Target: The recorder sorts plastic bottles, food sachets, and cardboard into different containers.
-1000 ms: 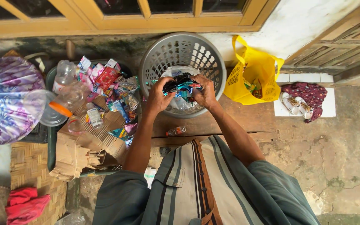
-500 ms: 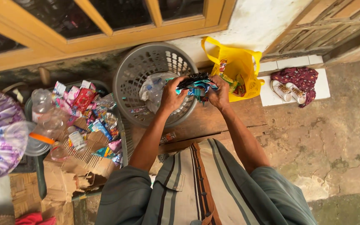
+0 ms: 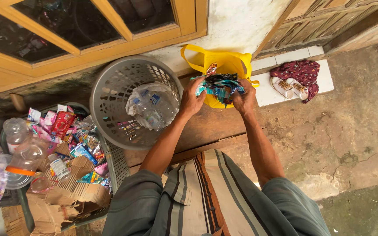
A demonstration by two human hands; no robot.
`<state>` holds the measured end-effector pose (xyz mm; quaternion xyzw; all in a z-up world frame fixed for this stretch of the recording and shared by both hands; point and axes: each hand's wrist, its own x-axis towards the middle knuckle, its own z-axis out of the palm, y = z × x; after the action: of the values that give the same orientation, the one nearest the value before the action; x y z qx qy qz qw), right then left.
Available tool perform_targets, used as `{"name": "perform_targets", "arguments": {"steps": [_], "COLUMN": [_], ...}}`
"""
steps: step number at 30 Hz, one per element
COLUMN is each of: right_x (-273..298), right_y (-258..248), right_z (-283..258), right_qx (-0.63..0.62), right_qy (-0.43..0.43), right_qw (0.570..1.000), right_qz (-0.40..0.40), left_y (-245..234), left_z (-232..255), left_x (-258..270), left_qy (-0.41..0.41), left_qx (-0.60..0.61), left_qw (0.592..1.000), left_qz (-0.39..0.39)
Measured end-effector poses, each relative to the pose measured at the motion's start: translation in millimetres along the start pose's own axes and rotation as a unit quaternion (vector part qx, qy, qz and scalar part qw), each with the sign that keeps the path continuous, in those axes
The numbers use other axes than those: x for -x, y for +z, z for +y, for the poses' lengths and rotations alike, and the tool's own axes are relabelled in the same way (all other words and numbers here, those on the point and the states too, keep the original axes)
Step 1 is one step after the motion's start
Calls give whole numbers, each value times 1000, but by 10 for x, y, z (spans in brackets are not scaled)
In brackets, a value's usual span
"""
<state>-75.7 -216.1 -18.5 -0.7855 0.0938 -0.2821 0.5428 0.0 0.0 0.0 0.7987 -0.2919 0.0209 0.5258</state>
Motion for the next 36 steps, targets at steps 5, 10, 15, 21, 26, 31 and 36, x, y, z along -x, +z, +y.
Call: {"name": "perform_targets", "arguments": {"steps": [5,10,15,21,26,31,36], "right_x": [-40,-115,-118,-183,-248,-415,-595], "right_y": [-150,-230,-115,127,363,485,530], "right_z": [512,618,1075,1241,1556,1717,1797], "right_qx": [-31,37,127,172,183,250,328], "right_qy": [45,174,134,138,160,114,114], "right_qw": [998,982,980,975,970,961,935], "right_qz": [45,63,70,3,-15,-18,-68], "left_y": [305,498,646,816,715,613,621], "left_z": [-88,-130,-315,-895,-762,-607,-676], "left_x": [-107,-93,-32,243,248,211,298], "left_qy": [20,-69,-213,-170,-195,-242,-268], "left_qx": [-11,-117,-290,-307,-264,-247,-222], "left_qw": [999,990,883,892,911,905,903], "left_qz": [24,-48,-300,-286,-248,-249,-252]}}
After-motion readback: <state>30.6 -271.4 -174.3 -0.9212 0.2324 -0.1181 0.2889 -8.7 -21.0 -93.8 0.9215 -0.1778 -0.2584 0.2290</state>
